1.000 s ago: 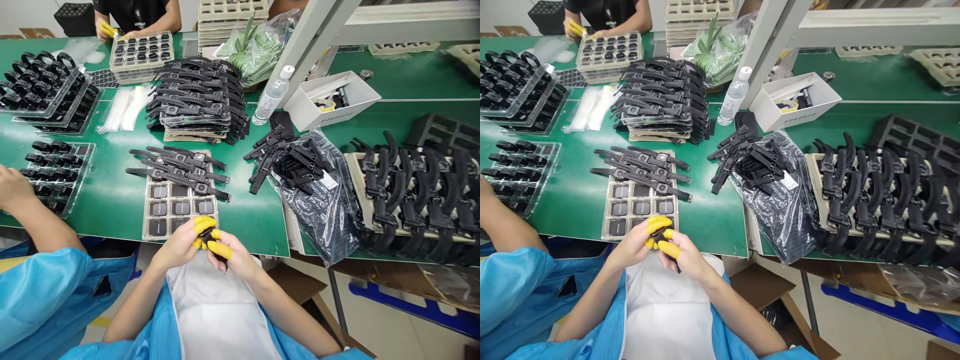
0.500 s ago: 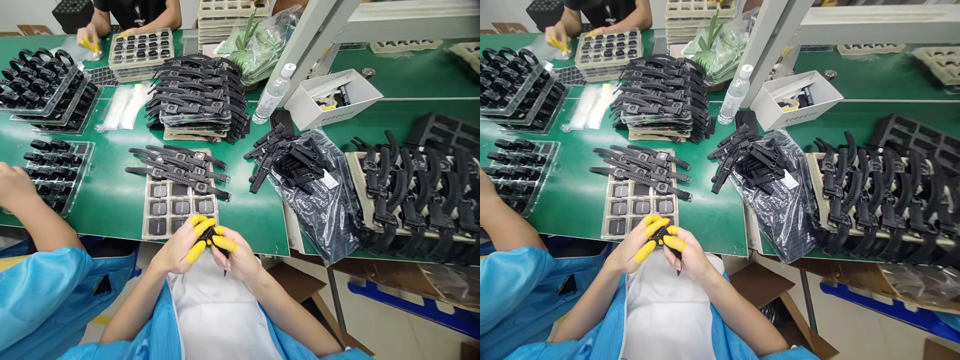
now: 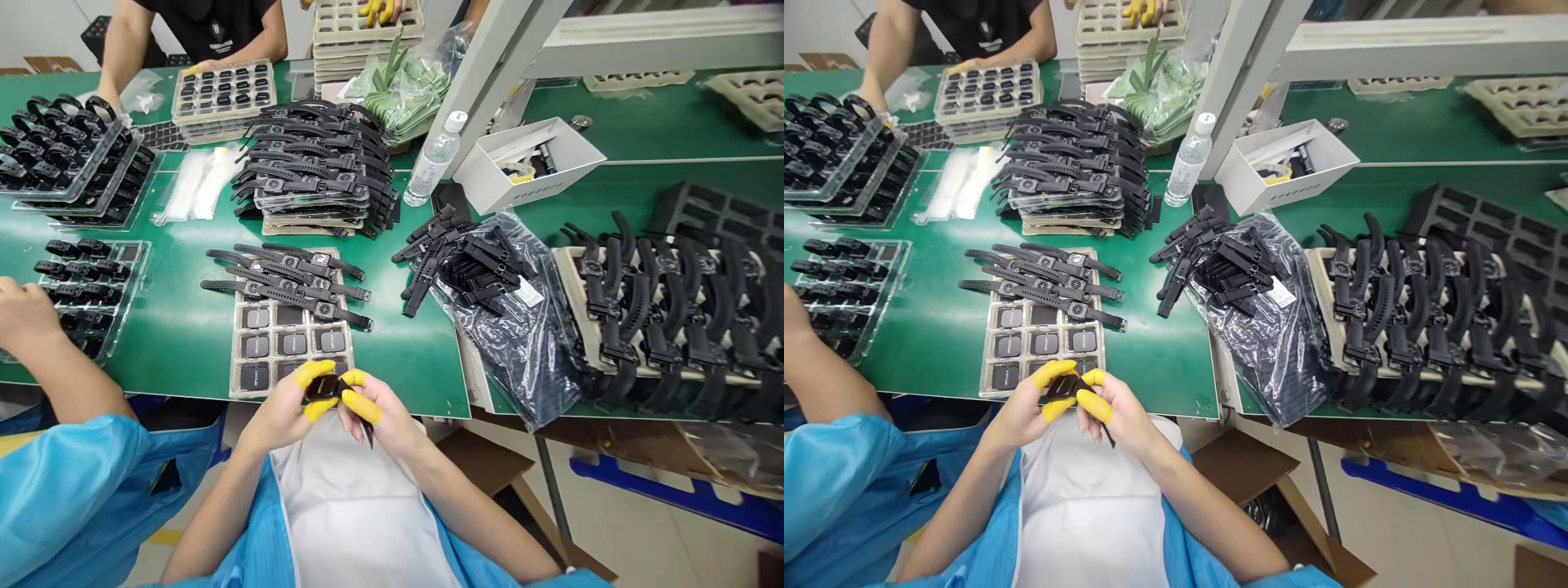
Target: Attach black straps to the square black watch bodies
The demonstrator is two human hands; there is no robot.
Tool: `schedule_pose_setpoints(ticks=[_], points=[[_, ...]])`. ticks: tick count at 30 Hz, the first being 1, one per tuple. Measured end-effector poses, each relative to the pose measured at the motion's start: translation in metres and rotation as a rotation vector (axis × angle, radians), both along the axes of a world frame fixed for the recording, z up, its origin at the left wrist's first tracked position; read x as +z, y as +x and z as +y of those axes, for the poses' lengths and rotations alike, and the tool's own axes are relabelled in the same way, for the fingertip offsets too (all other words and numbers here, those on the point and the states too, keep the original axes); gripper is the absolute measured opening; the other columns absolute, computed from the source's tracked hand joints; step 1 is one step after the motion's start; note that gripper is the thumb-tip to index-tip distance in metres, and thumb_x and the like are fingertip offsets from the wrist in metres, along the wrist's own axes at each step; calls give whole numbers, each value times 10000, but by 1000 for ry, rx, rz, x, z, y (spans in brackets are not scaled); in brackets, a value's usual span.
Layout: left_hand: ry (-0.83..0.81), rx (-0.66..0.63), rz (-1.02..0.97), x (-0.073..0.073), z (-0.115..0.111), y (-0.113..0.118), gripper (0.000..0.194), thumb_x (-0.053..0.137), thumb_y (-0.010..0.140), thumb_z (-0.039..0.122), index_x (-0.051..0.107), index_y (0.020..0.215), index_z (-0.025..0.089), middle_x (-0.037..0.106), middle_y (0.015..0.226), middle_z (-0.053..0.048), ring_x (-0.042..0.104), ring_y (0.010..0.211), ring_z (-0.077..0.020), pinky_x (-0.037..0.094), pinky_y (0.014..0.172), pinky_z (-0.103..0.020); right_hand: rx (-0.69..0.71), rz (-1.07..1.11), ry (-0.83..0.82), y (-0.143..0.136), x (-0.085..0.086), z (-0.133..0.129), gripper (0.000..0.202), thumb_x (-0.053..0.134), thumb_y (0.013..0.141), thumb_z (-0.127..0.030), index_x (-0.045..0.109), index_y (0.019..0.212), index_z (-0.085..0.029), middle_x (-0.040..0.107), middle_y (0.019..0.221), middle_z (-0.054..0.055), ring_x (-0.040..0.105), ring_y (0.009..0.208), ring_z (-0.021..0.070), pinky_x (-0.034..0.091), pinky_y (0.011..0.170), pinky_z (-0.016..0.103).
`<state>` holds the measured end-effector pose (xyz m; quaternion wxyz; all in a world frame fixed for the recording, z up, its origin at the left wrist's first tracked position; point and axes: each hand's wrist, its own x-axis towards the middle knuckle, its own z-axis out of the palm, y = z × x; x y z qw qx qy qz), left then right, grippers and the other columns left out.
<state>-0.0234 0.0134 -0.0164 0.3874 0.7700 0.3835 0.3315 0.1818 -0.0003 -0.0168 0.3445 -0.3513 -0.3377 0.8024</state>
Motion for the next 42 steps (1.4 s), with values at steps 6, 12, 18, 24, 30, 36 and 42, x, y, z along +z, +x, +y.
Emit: schedule_pose_setpoints(ticks=[6, 12, 18, 24, 30, 36, 42], points=[[-136, 356, -526, -2, -5, 7, 261, 759, 907, 471, 681, 971, 231, 722, 1053, -75, 734, 922, -210, 631, 772, -346, 159, 9, -28, -2, 3, -2, 480, 639, 895, -694, 530, 872, -227, 346, 512, -132, 280, 413, 80, 353, 427, 223], [-196, 804, -810, 24, 13, -11, 344, 789, 891, 458, 580, 1041, 229, 794, 997, -31, 728, 595, -138, 640, 611, -298, 158, -121, -58, 12, 5, 7, 423, 729, 865, -592, 520, 867, -224, 439, 567, -107, 348, 449, 81, 339, 422, 212], [-168, 302, -147, 12, 0, 3, 382, 574, 988, 178, 624, 1365, 224, 756, 1258, -119, 781, 1019, -231, 656, 909, -384, 24, -64, 18, 2, 10, 5, 368, 656, 920, -564, 519, 920, -222, 574, 625, -68, 399, 430, 78, 302, 441, 231], [140, 26, 121, 1, -3, 9, 676, 427, 867, -15, 540, 1482, 241, 685, 1365, -109, 670, 1268, -237, 601, 1037, -385, 108, 67, -67, -5, 9, 2, 272, 643, 914, -441, 523, 829, -212, 510, 482, -84, 303, 392, 72, 227, 414, 226], [160, 28, 141, 4, -4, 7, 632, 431, 915, 15, 499, 1497, 250, 680, 1299, -125, 676, 1223, -246, 605, 1012, -386, 27, 161, -162, -9, 7, 0, 255, 684, 866, -424, 552, 836, -208, 464, 424, -99, 251, 362, 70, 203, 389, 216], [120, 2, 105, 9, -7, 10, 551, 414, 1012, 105, 426, 1545, 245, 591, 1346, -149, 608, 1274, -251, 562, 1060, -403, -35, 224, -266, -10, 12, -1, 316, 745, 826, -455, 538, 818, -217, 439, 419, -107, 216, 364, 63, 179, 371, 196], [154, -63, 179, 17, -5, 5, 501, 428, 1029, 185, 428, 1530, 183, 585, 1280, -166, 578, 1218, -281, 554, 1038, -461, 9, 176, -292, -7, 15, 2, 330, 751, 817, -452, 512, 814, -223, 405, 425, -120, 193, 376, 56, 165, 373, 186]])
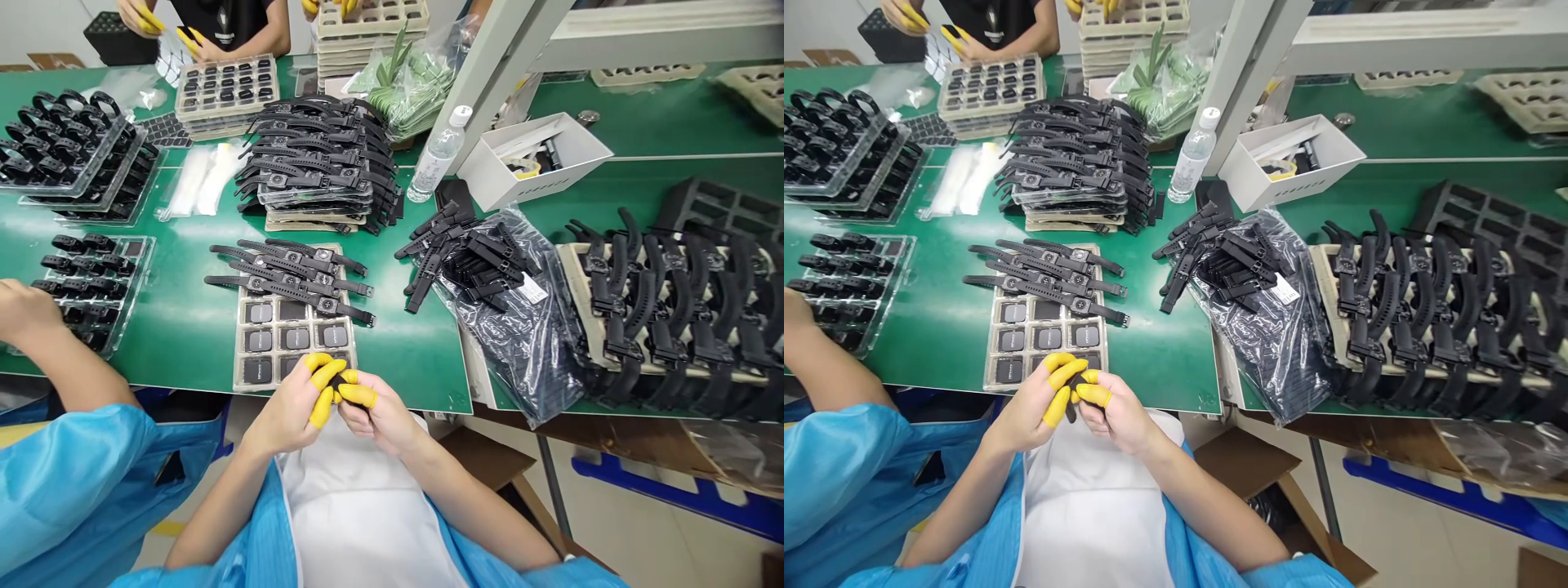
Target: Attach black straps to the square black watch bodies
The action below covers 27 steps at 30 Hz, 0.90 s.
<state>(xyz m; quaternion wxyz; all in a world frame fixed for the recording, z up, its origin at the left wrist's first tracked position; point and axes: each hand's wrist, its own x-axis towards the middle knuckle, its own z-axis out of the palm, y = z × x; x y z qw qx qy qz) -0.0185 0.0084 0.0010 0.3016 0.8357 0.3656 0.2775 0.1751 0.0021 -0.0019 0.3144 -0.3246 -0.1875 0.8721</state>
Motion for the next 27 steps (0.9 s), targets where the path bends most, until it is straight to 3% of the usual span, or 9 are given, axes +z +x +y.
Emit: schedule_pose_setpoints(ticks=[4, 9, 13, 16, 21, 23, 27], points=[[85, -19, 134, 2, 4, -3, 457, 479, 1000, 200, 508, 1455, 169, 624, 1170, -155, 591, 1146, -299, 575, 975, -470, 52, -40, -11, -1, -1, 1, 306, 729, 826, -424, 492, 819, -230, 386, 438, -130, 164, 394, 55, 146, 383, 186], [-32, -65, 14, 1, 6, -7, 457, 434, 1036, 193, 455, 1492, 211, 645, 1256, -142, 624, 1174, -259, 581, 994, -412, 83, -84, 137, -3, -9, -1, 276, 651, 902, -468, 523, 875, -224, 411, 455, -126, 211, 383, 71, 221, 403, 209], [-68, -27, 120, 1, 8, -23, 513, 485, 1031, 213, 408, 1538, 230, 666, 1313, -138, 658, 1222, -263, 593, 1003, -401, 36, -440, 575, 4, -12, 3, 251, 627, 955, -462, 589, 955, -214, 644, 694, -19, 534, 561, 132, 416, 563, 260], [-63, 53, 277, 8, 19, -46, 497, 424, 1023, 157, 452, 1516, 218, 710, 1274, -112, 703, 1139, -243, 609, 943, -375, 169, -764, 932, 16, -9, 11, 164, 590, 992, -357, 654, 1014, -207, 735, 918, 52, 643, 770, 184, 455, 702, 295], [15, 77, 563, 26, 61, -85, 314, 466, 999, 174, 716, 1188, 205, 746, 1159, -111, 685, 1064, -276, 561, 936, -419, 361, -1203, 1205, 22, -2, 41, 284, 456, 1057, -294, 710, 1036, -170, 730, 998, 105, 677, 814, 218, 442, 705, 306], [-10, 97, 614, 29, 84, -94, 303, 461, 998, 179, 717, 1159, 212, 750, 1135, -103, 679, 1050, -280, 535, 928, -419, 435, -1383, 1235, 14, 1, 59, 307, 438, 1063, -283, 721, 1046, -167, 723, 1061, 121, 691, 831, 228, 431, 685, 305], [-143, 189, 648, 26, 131, -100, 239, 465, 999, 220, 664, 1130, 212, 745, 1003, -58, 683, 860, -241, 507, 754, -338, 497, -1609, 1214, -12, 3, 98, 330, 412, 1077, -294, 638, 1283, -169, 750, 1119, 125, 719, 912, 269, 435, 684, 314]])
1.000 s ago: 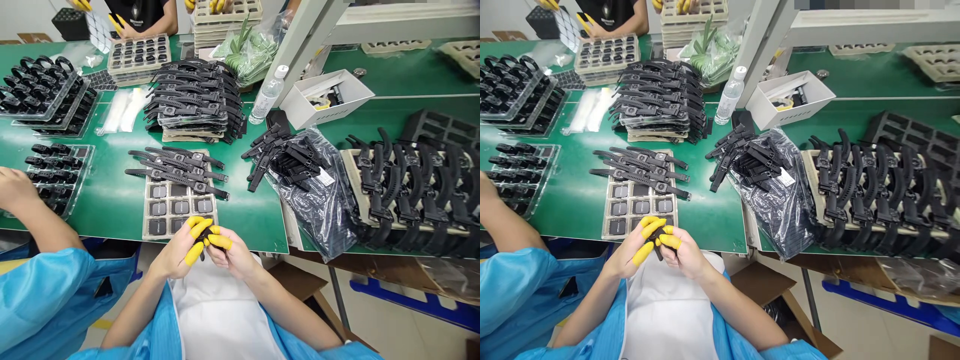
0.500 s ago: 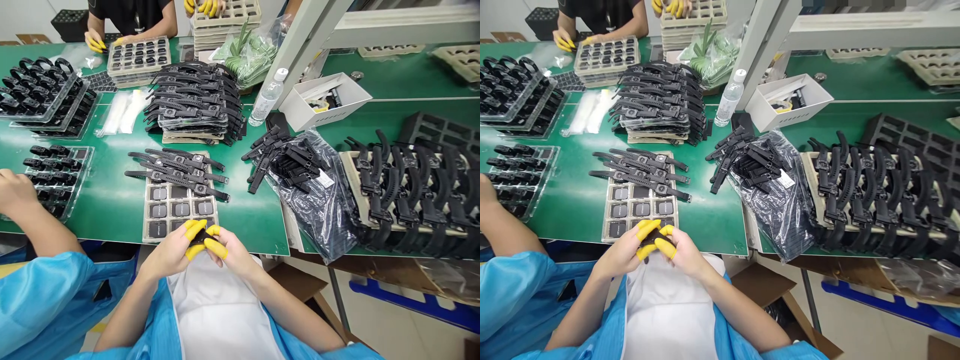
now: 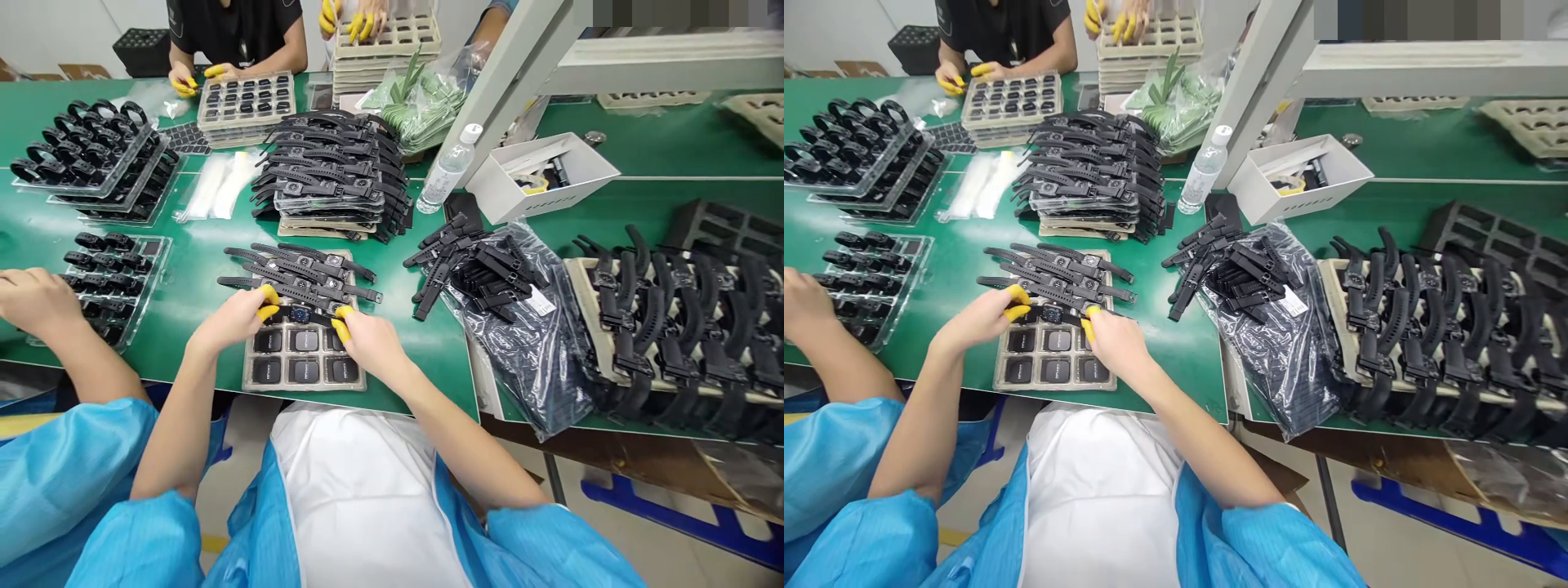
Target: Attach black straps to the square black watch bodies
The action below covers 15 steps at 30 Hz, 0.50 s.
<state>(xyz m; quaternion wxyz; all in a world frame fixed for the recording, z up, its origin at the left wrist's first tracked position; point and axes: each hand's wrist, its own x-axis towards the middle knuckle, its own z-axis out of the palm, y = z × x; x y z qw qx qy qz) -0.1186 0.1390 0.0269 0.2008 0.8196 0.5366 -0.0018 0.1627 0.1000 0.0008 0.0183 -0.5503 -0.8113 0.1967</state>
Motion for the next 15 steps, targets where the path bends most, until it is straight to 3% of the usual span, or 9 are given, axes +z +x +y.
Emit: schedule_pose_setpoints(ticks=[3, 6, 10, 15], points=[[58, -63, 84, -10, 22, 4, 186, 487, 976, 193, 672, 999, 208, 708, 978, -71, 660, 907, -259, 487, 817, -365, -7, -64, 1, -12, -3, 16, 313, 425, 1069, -279, 619, 1281, -157, 762, 1107, 133, 721, 939, 290, 450, 707, 332], [177, -24, 112, -22, 21, 10, 181, 502, 992, 231, 671, 1032, 181, 665, 1105, -144, 604, 1067, -327, 448, 958, -469, -14, -48, 32, -3, -6, 17, 305, 418, 1071, -289, 646, 1237, -172, 746, 1128, 131, 707, 949, 279, 467, 722, 334], [381, 137, 182, -31, -9, 10, 263, 509, 1017, 350, 673, 1021, 144, 645, 1129, -202, 544, 1122, -377, 447, 946, -501, -74, -36, 195, 50, -14, 11, 324, 421, 1029, -195, 697, 1191, -143, 684, 1205, 177, 645, 1070, 299, 503, 784, 355], [320, 33, 300, -29, -44, 7, 298, 452, 986, 226, 689, 1144, 138, 662, 1160, -203, 553, 1092, -376, 464, 823, -476, -60, -165, 363, 134, -33, 17, 433, 493, 843, -12, 749, 1163, -150, 529, 1481, 221, 433, 1391, 393, 461, 1021, 525]])
